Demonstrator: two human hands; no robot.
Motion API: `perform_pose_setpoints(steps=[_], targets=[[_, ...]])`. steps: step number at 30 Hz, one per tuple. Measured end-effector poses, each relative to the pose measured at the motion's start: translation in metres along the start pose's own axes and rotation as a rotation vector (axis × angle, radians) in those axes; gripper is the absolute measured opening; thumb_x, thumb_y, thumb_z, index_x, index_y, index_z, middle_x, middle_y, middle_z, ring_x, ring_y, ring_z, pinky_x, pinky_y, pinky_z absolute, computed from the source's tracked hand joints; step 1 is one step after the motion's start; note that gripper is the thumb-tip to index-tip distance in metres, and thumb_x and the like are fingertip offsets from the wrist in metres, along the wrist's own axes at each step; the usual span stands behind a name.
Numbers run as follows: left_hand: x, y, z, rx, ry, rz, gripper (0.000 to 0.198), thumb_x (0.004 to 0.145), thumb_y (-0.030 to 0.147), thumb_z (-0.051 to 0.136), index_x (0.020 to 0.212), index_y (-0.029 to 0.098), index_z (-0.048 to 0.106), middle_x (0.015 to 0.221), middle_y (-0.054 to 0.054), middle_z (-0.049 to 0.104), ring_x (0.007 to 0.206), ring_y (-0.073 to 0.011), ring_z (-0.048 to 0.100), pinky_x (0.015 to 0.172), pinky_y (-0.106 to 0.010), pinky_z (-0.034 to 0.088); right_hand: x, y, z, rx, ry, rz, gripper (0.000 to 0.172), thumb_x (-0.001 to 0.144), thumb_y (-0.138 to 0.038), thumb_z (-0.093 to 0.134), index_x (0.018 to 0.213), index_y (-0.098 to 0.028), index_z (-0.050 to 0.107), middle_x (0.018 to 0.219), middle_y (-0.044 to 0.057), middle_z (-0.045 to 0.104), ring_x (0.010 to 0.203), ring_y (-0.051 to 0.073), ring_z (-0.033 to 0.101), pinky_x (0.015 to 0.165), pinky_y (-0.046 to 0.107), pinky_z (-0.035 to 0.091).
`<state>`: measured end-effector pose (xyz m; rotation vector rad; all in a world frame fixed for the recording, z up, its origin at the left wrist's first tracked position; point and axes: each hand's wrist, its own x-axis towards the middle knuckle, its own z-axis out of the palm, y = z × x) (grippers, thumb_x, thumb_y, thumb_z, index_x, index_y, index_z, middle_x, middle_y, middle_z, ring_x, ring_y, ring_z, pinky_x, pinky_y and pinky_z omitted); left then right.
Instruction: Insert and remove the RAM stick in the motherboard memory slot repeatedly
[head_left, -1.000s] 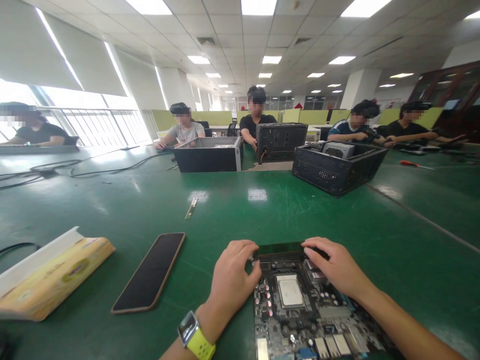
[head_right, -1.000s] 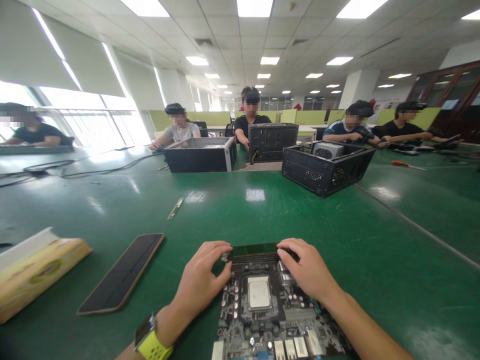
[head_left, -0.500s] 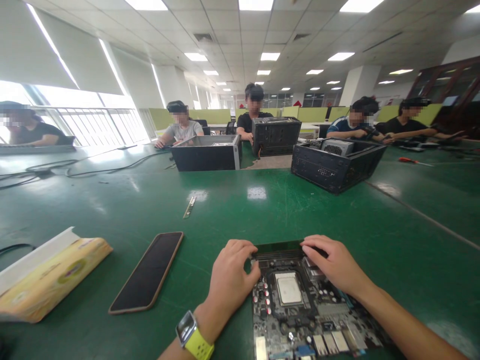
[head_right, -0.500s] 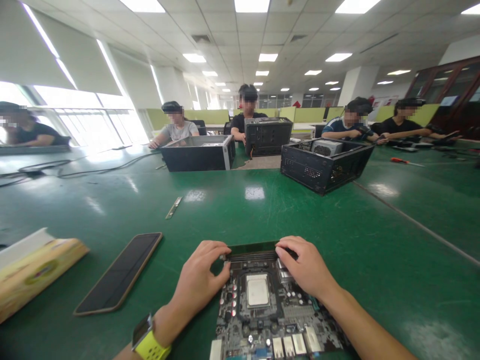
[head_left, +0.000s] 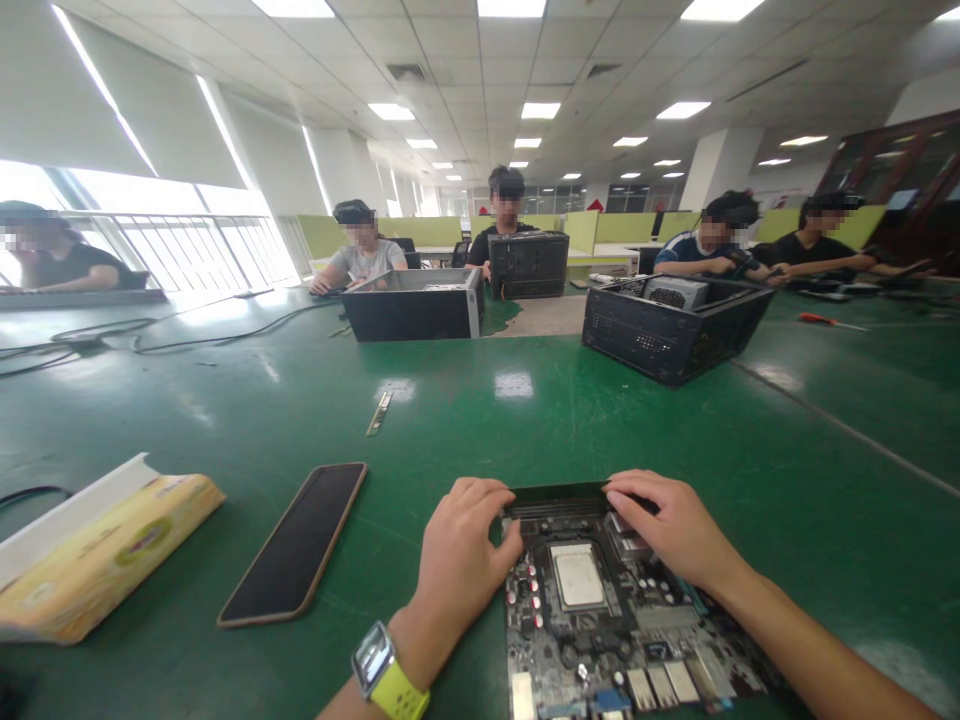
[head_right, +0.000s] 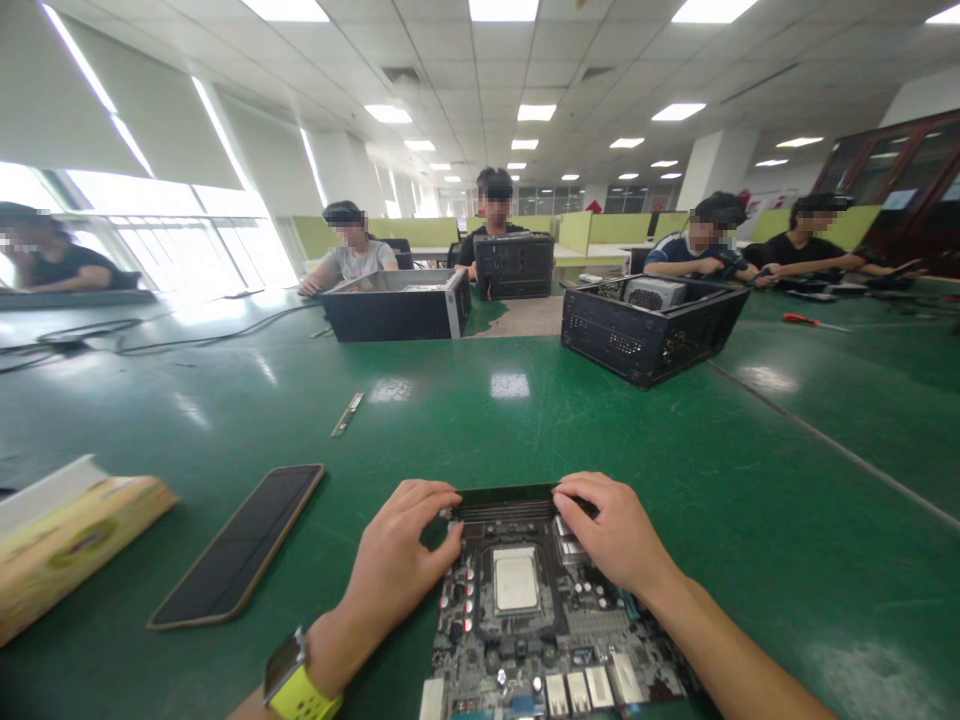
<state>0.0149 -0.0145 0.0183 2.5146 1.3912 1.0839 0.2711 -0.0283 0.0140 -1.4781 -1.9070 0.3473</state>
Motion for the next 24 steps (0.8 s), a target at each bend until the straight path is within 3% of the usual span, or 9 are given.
perform_pose_setpoints(steps=[14,19,22,24], targets=[[-0.001,0.000,0.000,0.005,-0.026,-0.026,0.009,0.075,0.017,0.059,0.082,0.020,0.065,0.093,-0.004,0.065,0.090,-0.0216,0.058,0.079,-0.036,0.050,-0.001,-0.003,-0.001,0.025,0.006,-0.003,0.025,0.085,-0.032,0.051,0.084,-0.021,0.073,0.097,0.006,0.072,0.095,0.022,0.064,0.089,0.038,0.047],[0.000,0.000,0.000,-0.033,-0.016,-0.021,0.009,0.076,0.017,0.059,0.082,0.020,0.063,0.094,-0.004,0.063,0.092,-0.0222,0.056,0.080,-0.037,0.048,0.001,0.003,-0.003,0.114,0.135,0.019,0.028,0.087,-0.036,0.051,0.074,-0.021,0.070,0.091,0.005,0.071,0.090,0.020,0.063,0.083,0.034,0.046],[-0.001,0.000,-0.001,-0.067,0.028,-0.012,0.010,0.076,0.014,0.055,0.083,0.020,0.059,0.095,-0.004,0.061,0.093,-0.0218,0.055,0.081,-0.036,0.046,-0.003,-0.012,-0.012,0.126,0.203,0.023,0.033,0.090,-0.037,0.047,0.067,-0.020,0.064,0.077,0.004,0.067,0.078,0.018,0.060,0.073,0.031,0.044],[-0.001,0.000,-0.001,-0.080,0.065,-0.017,0.012,0.076,0.011,0.052,0.084,0.020,0.056,0.096,-0.005,0.060,0.093,-0.0214,0.054,0.082,-0.035,0.045,-0.012,-0.036,-0.013,0.081,0.113,-0.029,0.034,0.091,-0.035,0.045,0.066,-0.020,0.061,0.070,0.001,0.064,0.072,0.016,0.058,0.069,0.029,0.041]])
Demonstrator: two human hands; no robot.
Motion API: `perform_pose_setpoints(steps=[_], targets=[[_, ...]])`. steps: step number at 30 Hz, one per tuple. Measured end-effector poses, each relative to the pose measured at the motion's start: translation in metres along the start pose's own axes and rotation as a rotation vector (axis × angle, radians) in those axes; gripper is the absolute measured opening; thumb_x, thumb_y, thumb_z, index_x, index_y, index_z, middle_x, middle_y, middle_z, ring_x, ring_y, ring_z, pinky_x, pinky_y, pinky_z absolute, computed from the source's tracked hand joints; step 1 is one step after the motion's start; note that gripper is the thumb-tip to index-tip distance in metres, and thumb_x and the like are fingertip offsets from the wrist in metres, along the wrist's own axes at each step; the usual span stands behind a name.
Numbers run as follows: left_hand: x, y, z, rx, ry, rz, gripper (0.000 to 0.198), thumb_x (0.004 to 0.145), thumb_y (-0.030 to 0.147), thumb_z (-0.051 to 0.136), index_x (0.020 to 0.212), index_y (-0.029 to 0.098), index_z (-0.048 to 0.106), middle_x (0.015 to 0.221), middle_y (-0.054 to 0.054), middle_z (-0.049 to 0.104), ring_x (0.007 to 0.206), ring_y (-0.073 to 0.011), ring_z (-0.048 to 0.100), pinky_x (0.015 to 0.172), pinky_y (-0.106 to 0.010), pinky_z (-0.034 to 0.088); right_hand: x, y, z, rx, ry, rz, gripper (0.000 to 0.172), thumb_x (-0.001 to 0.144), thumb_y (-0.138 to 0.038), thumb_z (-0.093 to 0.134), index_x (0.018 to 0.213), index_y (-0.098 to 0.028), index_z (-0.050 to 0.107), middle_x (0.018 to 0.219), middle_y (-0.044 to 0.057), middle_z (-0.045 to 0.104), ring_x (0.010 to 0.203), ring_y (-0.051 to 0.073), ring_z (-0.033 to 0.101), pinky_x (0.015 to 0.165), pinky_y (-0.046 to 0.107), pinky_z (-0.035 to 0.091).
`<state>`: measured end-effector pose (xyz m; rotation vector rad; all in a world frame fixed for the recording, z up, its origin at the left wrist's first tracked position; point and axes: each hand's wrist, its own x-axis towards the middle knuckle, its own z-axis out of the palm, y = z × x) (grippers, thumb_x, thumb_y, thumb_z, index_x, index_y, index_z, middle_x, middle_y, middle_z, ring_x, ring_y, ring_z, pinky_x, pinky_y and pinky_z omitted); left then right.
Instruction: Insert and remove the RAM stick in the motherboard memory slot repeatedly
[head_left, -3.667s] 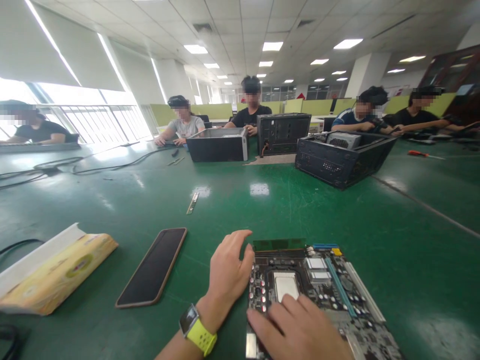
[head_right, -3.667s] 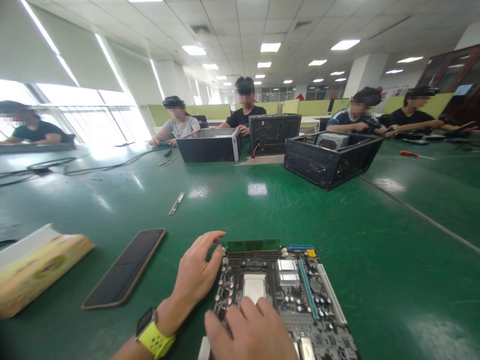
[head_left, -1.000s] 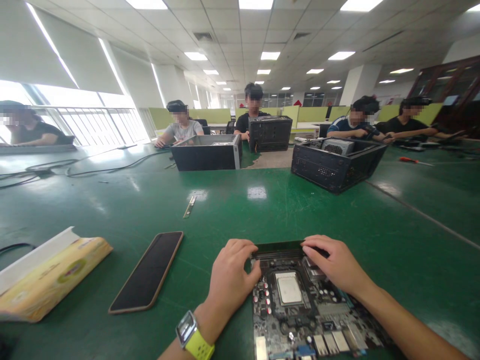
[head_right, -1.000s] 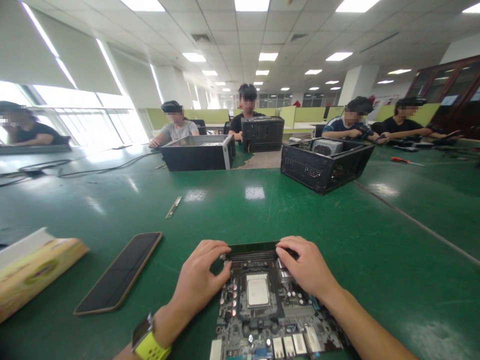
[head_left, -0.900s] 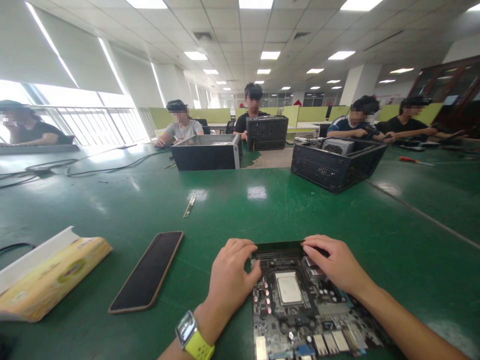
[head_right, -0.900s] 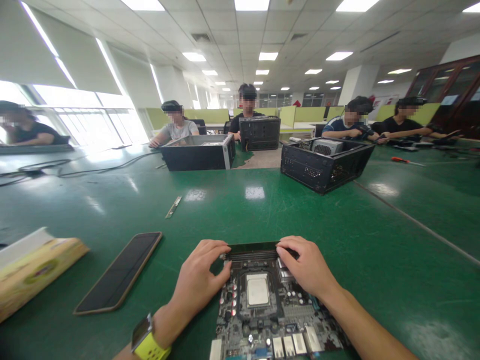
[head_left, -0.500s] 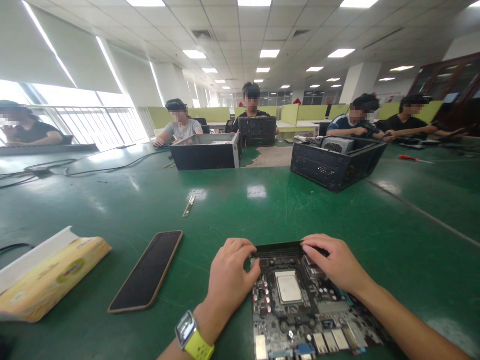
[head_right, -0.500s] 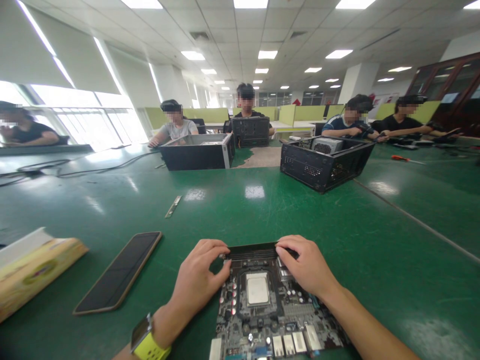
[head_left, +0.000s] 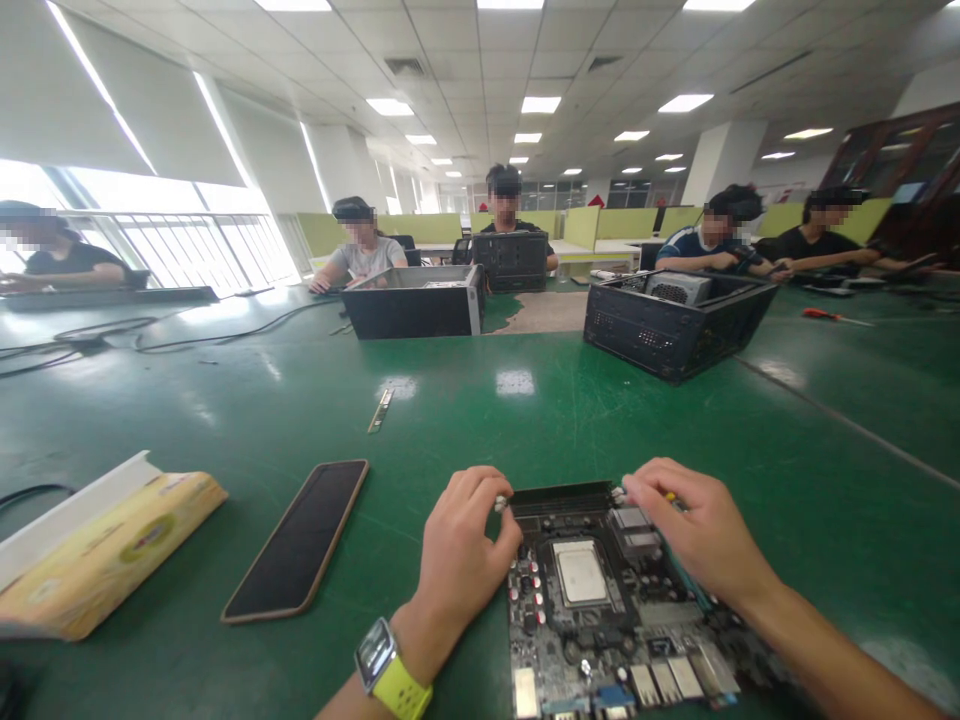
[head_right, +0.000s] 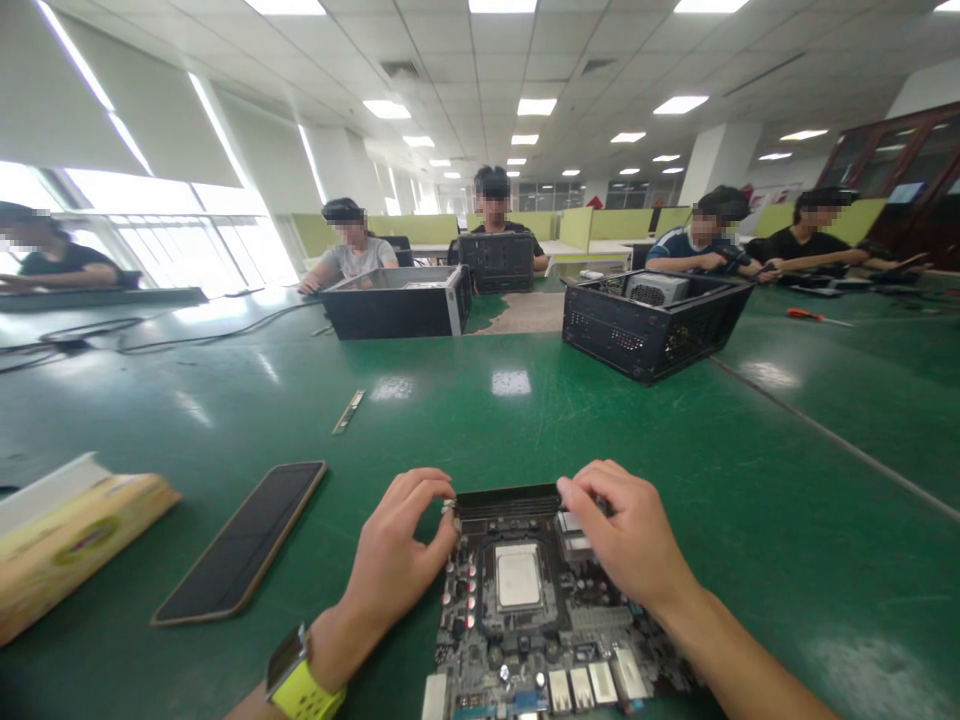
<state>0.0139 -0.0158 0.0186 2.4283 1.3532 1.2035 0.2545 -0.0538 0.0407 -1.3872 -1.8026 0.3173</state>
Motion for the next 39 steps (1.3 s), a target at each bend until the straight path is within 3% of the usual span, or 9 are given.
perform_pose_setpoints(steps=[3,6,14,19,24,28,32,36,39], targets=[[-0.001,-0.001,0.000,-0.008,0.044,-0.011,0.015,0.076,0.008,0.048,0.085,0.020,0.052,0.094,-0.004,0.059,0.092,-0.0212,0.054,0.081,-0.034,0.045,-0.022,-0.040,0.019,-0.139,-0.138,-0.245,0.027,0.090,-0.039,0.046,0.077,-0.022,0.062,0.071,0.000,0.064,0.069,0.016,0.055,0.064,0.029,0.037],[0.000,-0.001,0.000,-0.006,0.059,-0.016,0.016,0.076,0.008,0.046,0.085,0.020,0.051,0.092,-0.004,0.059,0.091,-0.0211,0.054,0.082,-0.034,0.044,-0.044,-0.063,0.058,-0.351,0.022,-0.556,0.040,0.095,-0.041,0.031,0.073,-0.024,0.061,0.055,-0.001,0.058,0.054,0.016,0.048,0.053,0.030,0.025],[0.001,0.001,-0.001,0.003,0.047,-0.027,0.015,0.075,0.008,0.046,0.084,0.020,0.049,0.088,-0.004,0.058,0.087,-0.0206,0.053,0.079,-0.033,0.044,-0.057,-0.058,0.098,-0.373,0.119,-0.608,0.049,0.092,-0.048,0.027,0.055,-0.022,0.048,0.046,-0.002,0.051,0.049,0.015,0.043,0.052,0.031,0.019],[0.000,-0.002,-0.002,0.011,0.064,-0.027,0.017,0.074,0.007,0.047,0.084,0.020,0.049,0.089,-0.004,0.058,0.088,-0.0207,0.053,0.080,-0.033,0.044,-0.031,-0.034,0.057,-0.489,-0.191,-0.169,0.014,0.081,-0.029,0.048,0.073,-0.024,0.060,0.068,0.000,0.066,0.068,0.019,0.058,0.060,0.030,0.031],[0.000,-0.003,-0.001,0.002,0.044,-0.017,0.015,0.075,0.009,0.047,0.084,0.021,0.050,0.091,-0.004,0.058,0.088,-0.0208,0.054,0.080,-0.033,0.044,0.018,0.029,0.000,-0.792,-0.175,0.390,0.024,0.085,-0.030,0.040,0.088,-0.025,0.063,0.084,0.006,0.070,0.071,0.024,0.064,0.052,0.028,0.030],[-0.001,-0.002,0.001,-0.008,0.039,-0.009,0.015,0.076,0.010,0.047,0.085,0.021,0.052,0.092,-0.004,0.059,0.089,-0.0206,0.056,0.079,-0.032,0.045,0.028,0.051,-0.014,-0.789,-0.164,0.390,0.026,0.085,-0.032,0.039,0.093,-0.025,0.063,0.094,0.006,0.071,0.080,0.026,0.065,0.054,0.030,0.035],[-0.001,0.000,0.001,-0.005,0.032,0.000,0.016,0.075,0.010,0.047,0.085,0.021,0.052,0.091,-0.004,0.060,0.088,-0.0204,0.056,0.078,-0.032,0.046,0.011,0.020,-0.001,-0.701,-0.227,0.301,0.026,0.083,-0.034,0.044,0.091,-0.021,0.066,0.086,0.008,0.071,0.078,0.026,0.065,0.060,0.032,0.040],[0.000,0.000,0.001,0.007,-0.013,-0.006,0.015,0.076,0.011,0.049,0.087,0.021,0.052,0.092,-0.004,0.060,0.089,-0.0208,0.056,0.079,-0.033,0.046,-0.011,-0.023,0.007,-0.155,-0.518,0.172,0.032,0.082,-0.042,0.050,0.102,-0.022,0.067,0.073,0.002,0.069,0.060,0.017,0.063,0.055,0.027,0.042],[0.000,-0.001,0.001,0.006,-0.041,-0.015,0.013,0.078,0.014,0.051,0.089,0.021,0.052,0.096,-0.005,0.060,0.093,-0.0214,0.056,0.081,-0.035,0.047,-0.009,-0.020,0.002,0.127,-0.426,0.220,0.044,0.086,-0.046,0.044,0.120,-0.022,0.057,0.080,0.001,0.070,0.058,0.014,0.063,0.055,0.026,0.046]])
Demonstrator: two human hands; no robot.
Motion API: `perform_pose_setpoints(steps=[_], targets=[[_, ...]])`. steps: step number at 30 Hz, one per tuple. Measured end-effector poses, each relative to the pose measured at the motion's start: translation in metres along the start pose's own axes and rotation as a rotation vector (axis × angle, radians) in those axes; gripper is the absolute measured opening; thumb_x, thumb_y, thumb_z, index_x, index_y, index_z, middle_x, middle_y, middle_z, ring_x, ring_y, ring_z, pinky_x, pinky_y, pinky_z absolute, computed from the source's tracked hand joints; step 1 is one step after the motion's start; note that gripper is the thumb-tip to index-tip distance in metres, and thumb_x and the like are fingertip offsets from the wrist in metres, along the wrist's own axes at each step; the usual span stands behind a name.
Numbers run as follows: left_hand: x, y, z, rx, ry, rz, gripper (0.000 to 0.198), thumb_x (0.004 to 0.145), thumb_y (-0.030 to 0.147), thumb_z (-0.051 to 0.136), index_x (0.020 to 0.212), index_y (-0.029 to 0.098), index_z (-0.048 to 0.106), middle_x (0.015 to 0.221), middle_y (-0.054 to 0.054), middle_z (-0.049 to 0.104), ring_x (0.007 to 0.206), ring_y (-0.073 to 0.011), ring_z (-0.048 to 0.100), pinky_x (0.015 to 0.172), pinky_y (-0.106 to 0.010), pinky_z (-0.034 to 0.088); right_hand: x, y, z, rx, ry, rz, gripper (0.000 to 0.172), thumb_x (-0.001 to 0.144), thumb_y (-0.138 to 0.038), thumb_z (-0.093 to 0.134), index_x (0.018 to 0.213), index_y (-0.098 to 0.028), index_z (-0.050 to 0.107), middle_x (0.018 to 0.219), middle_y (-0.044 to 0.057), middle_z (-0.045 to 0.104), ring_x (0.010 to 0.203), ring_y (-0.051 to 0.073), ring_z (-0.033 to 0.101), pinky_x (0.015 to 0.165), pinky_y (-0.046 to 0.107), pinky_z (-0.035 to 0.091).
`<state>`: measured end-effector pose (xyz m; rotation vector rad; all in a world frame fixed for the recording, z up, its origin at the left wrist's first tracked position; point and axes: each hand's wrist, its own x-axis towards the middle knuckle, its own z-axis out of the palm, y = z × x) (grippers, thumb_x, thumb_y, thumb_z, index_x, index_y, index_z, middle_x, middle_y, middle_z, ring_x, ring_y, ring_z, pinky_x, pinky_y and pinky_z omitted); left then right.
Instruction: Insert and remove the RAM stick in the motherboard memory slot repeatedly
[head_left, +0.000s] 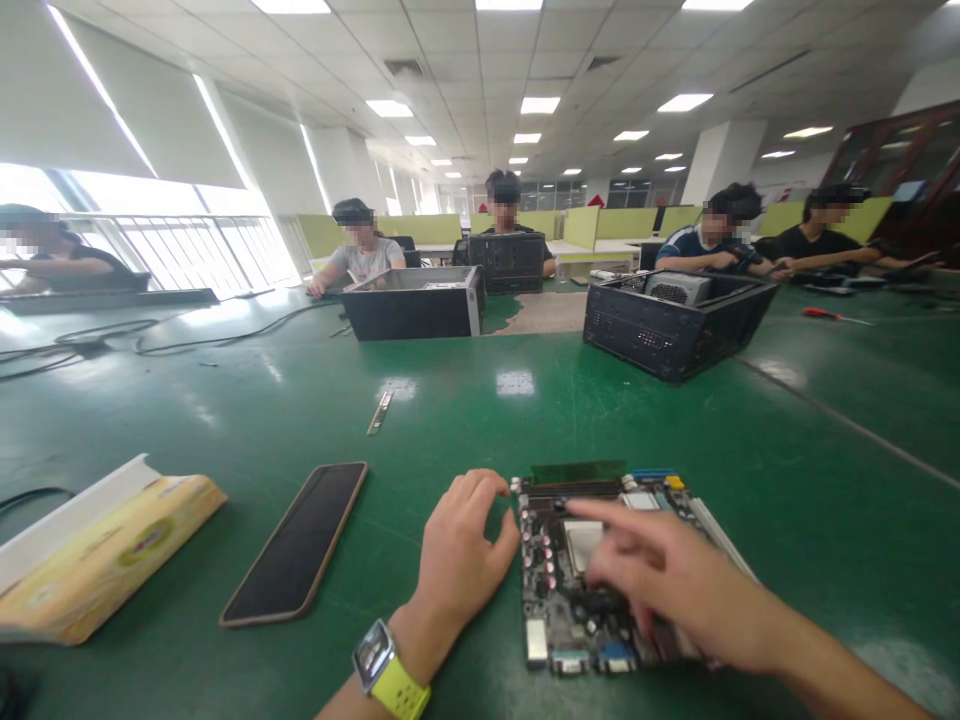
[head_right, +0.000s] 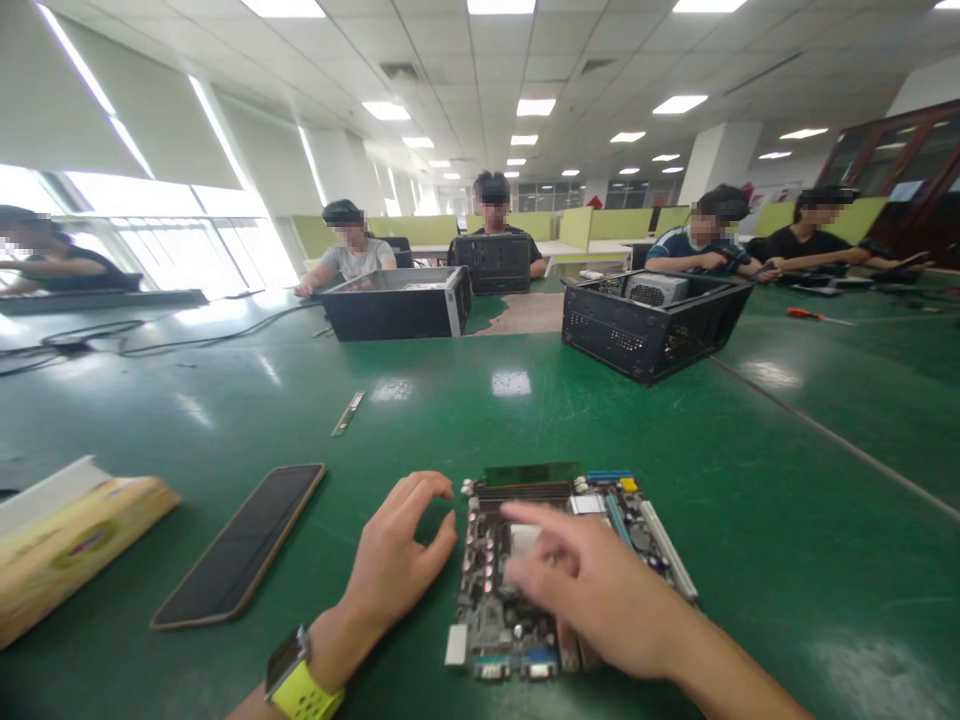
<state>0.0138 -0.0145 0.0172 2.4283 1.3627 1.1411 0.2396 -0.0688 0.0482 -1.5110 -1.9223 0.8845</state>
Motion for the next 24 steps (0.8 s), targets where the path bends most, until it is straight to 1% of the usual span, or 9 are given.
perform_pose_setpoints(steps=[3,4,5,7,10,15,19,21,24], targets=[[0.000,-0.001,0.000,0.004,-0.049,0.012,0.020,0.078,0.016,0.054,0.097,0.021,0.053,0.108,-0.007,0.060,0.103,-0.0229,0.055,0.089,-0.038,0.046,0.019,0.030,-0.018,-0.085,0.391,0.048,0.040,0.084,-0.046,0.049,0.111,-0.020,0.061,0.094,0.006,0.071,0.081,0.020,0.066,0.073,0.032,0.050],[0.000,-0.001,0.001,0.010,-0.076,0.018,0.026,0.077,0.017,0.056,0.103,0.020,0.052,0.114,-0.008,0.059,0.108,-0.0238,0.053,0.092,-0.040,0.045,0.026,0.042,-0.023,-0.132,0.450,0.040,0.038,0.083,-0.045,0.050,0.108,-0.020,0.063,0.099,0.007,0.070,0.090,0.022,0.064,0.078,0.034,0.049],[0.000,-0.001,0.001,0.018,-0.104,0.023,0.032,0.077,0.018,0.057,0.109,0.020,0.051,0.120,-0.009,0.057,0.112,-0.0248,0.052,0.095,-0.041,0.044,0.032,0.052,-0.026,-0.172,0.467,0.027,0.037,0.082,-0.044,0.051,0.107,-0.020,0.064,0.103,0.008,0.069,0.095,0.023,0.063,0.082,0.035,0.049],[-0.001,-0.002,0.002,0.034,-0.149,0.028,0.046,0.078,0.020,0.058,0.122,0.020,0.045,0.129,-0.011,0.053,0.119,-0.0266,0.048,0.099,-0.045,0.041,0.040,0.066,-0.027,-0.235,0.400,-0.008,0.036,0.082,-0.043,0.051,0.107,-0.021,0.065,0.104,0.008,0.069,0.096,0.023,0.062,0.085,0.037,0.047],[-0.003,-0.004,0.004,0.041,-0.182,0.025,0.054,0.081,0.023,0.058,0.132,0.020,0.038,0.128,-0.011,0.054,0.120,-0.0277,0.048,0.100,-0.048,0.039,0.042,0.069,-0.022,-0.301,0.301,-0.034,0.032,0.084,-0.040,0.049,0.105,-0.024,0.066,0.094,0.004,0.070,0.088,0.021,0.063,0.082,0.037,0.047],[-0.003,-0.004,0.004,0.018,-0.196,-0.010,0.042,0.082,0.026,0.058,0.122,0.020,0.046,0.114,-0.010,0.060,0.106,-0.0264,0.055,0.091,-0.044,0.045,0.040,0.064,-0.019,-0.343,0.287,-0.040,0.024,0.085,-0.035,0.045,0.090,-0.024,0.066,0.092,0.002,0.070,0.086,0.020,0.061,0.080,0.035,0.045],[-0.002,-0.003,0.002,0.005,-0.181,-0.024,0.024,0.081,0.025,0.058,0.105,0.021,0.053,0.103,-0.007,0.061,0.097,-0.0247,0.056,0.084,-0.042,0.048,0.039,0.065,-0.016,-0.367,0.269,-0.060,0.024,0.086,-0.034,0.043,0.090,-0.024,0.065,0.091,0.002,0.069,0.087,0.020,0.059,0.081,0.036,0.043],[-0.002,-0.003,0.002,-0.016,-0.182,0.009,0.021,0.080,0.022,0.060,0.101,0.021,0.055,0.107,-0.006,0.061,0.102,-0.0244,0.054,0.089,-0.042,0.046,0.039,0.065,-0.015,-0.369,0.270,-0.067,0.025,0.087,-0.034,0.044,0.090,-0.024,0.066,0.091,0.002,0.069,0.088,0.020,0.059,0.082,0.036,0.043],[-0.002,-0.003,0.003,-0.048,-0.181,0.056,0.032,0.077,0.021,0.063,0.108,0.020,0.056,0.119,-0.008,0.058,0.112,-0.0254,0.051,0.096,-0.044,0.043,0.039,0.065,-0.014,-0.370,0.268,-0.075,0.025,0.087,-0.033,0.044,0.091,-0.024,0.067,0.094,0.002,0.070,0.089,0.020,0.059,0.083,0.036,0.043]])
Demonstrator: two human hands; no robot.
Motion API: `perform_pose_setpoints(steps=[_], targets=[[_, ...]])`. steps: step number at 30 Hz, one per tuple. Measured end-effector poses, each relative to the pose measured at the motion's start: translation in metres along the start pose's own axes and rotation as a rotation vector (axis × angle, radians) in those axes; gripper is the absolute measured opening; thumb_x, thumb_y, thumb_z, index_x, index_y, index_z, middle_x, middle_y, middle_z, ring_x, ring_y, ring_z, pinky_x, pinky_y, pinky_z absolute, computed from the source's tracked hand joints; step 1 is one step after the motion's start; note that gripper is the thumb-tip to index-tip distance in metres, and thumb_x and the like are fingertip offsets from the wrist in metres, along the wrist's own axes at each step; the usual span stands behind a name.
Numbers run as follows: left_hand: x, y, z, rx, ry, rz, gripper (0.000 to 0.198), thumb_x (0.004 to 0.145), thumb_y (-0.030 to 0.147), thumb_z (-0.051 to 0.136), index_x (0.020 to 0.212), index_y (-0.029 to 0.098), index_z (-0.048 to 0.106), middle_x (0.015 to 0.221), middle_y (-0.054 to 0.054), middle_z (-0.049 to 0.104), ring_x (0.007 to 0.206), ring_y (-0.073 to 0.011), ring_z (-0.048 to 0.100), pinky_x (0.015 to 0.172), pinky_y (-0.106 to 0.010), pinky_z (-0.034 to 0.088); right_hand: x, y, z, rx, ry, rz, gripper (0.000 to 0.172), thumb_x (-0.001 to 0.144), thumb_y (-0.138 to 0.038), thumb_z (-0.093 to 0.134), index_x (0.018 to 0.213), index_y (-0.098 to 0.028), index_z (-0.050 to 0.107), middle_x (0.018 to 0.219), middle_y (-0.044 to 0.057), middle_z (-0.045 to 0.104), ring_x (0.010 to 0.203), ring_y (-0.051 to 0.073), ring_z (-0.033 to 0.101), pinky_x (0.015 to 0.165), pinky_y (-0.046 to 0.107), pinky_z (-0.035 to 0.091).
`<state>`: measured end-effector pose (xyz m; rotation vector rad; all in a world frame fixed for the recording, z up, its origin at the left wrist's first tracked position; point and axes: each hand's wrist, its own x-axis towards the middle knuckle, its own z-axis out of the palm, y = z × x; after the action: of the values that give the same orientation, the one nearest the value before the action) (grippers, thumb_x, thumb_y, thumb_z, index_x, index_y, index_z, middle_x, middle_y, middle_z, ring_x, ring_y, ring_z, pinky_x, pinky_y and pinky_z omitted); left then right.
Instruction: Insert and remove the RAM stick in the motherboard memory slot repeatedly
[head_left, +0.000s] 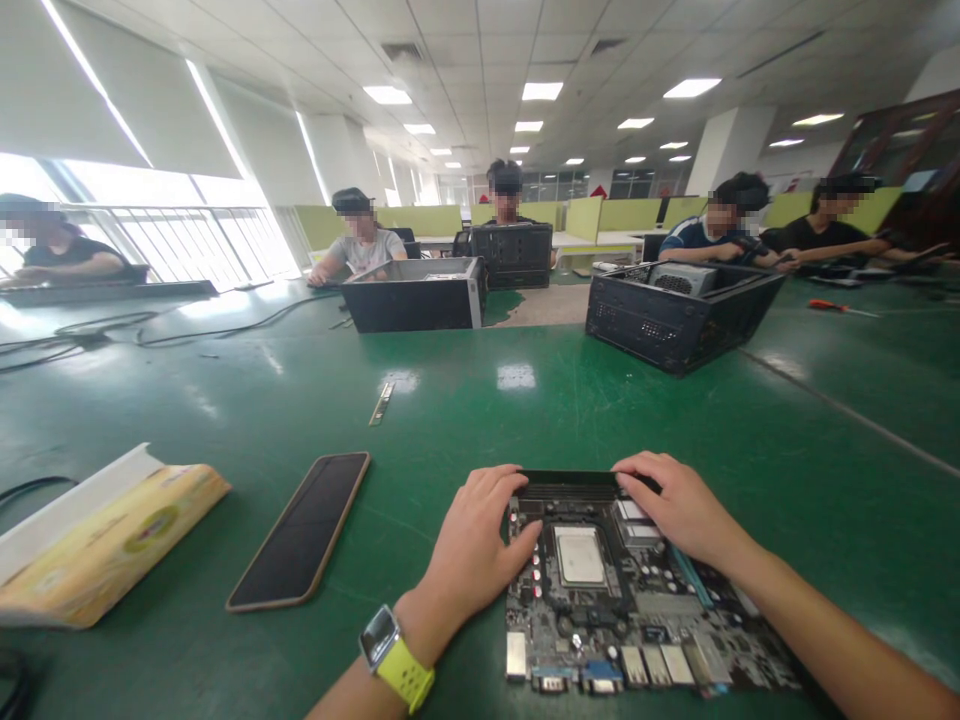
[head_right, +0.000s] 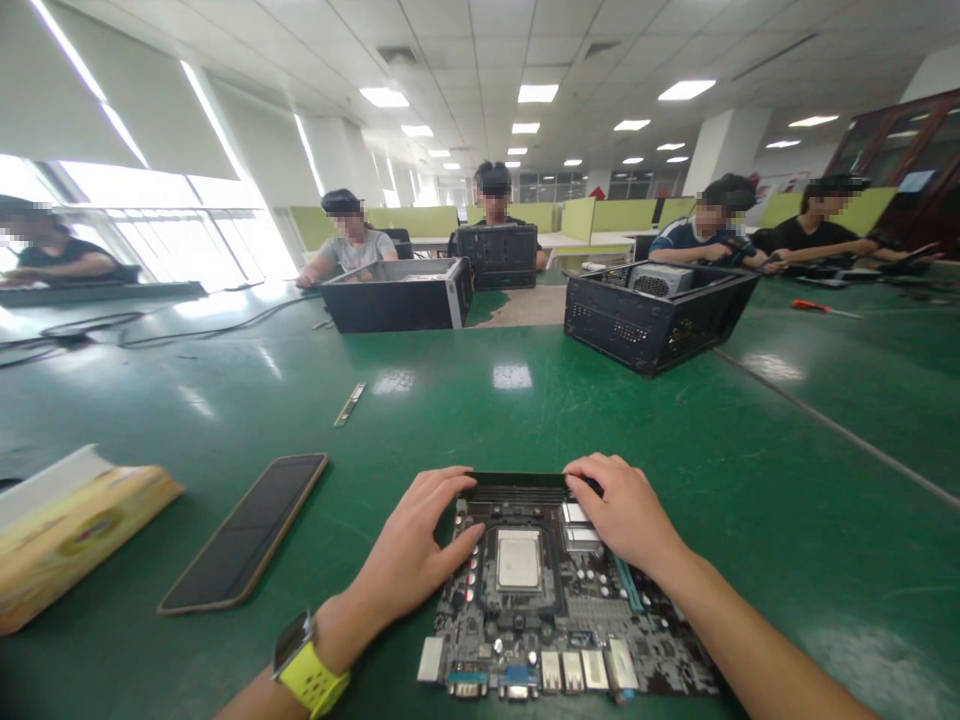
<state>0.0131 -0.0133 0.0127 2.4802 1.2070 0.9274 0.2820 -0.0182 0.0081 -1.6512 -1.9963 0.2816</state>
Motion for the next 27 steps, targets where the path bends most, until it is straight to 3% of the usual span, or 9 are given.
perform_pose_setpoints(steps=[8,27], targets=[[0.0007,0.0005,-0.0006,-0.027,0.064,0.021,0.034,0.078,0.022,0.062,0.110,0.019,0.056,0.115,-0.009,0.061,0.109,-0.0244,0.054,0.095,-0.044,0.045,-0.0007,-0.0026,-0.0025,0.054,0.039,-0.002,0.027,0.087,-0.034,0.044,0.094,-0.024,0.068,0.096,0.003,0.070,0.091,0.021,0.060,0.084,0.037,0.043],[0.0007,0.0000,0.0005,0.015,0.055,-0.001,0.028,0.079,0.020,0.060,0.107,0.020,0.056,0.112,-0.008,0.061,0.105,-0.0247,0.053,0.091,-0.044,0.046,-0.0012,-0.0045,-0.0032,0.043,0.031,-0.013,0.027,0.086,-0.034,0.045,0.093,-0.025,0.070,0.096,0.003,0.070,0.090,0.021,0.061,0.083,0.037,0.045]])
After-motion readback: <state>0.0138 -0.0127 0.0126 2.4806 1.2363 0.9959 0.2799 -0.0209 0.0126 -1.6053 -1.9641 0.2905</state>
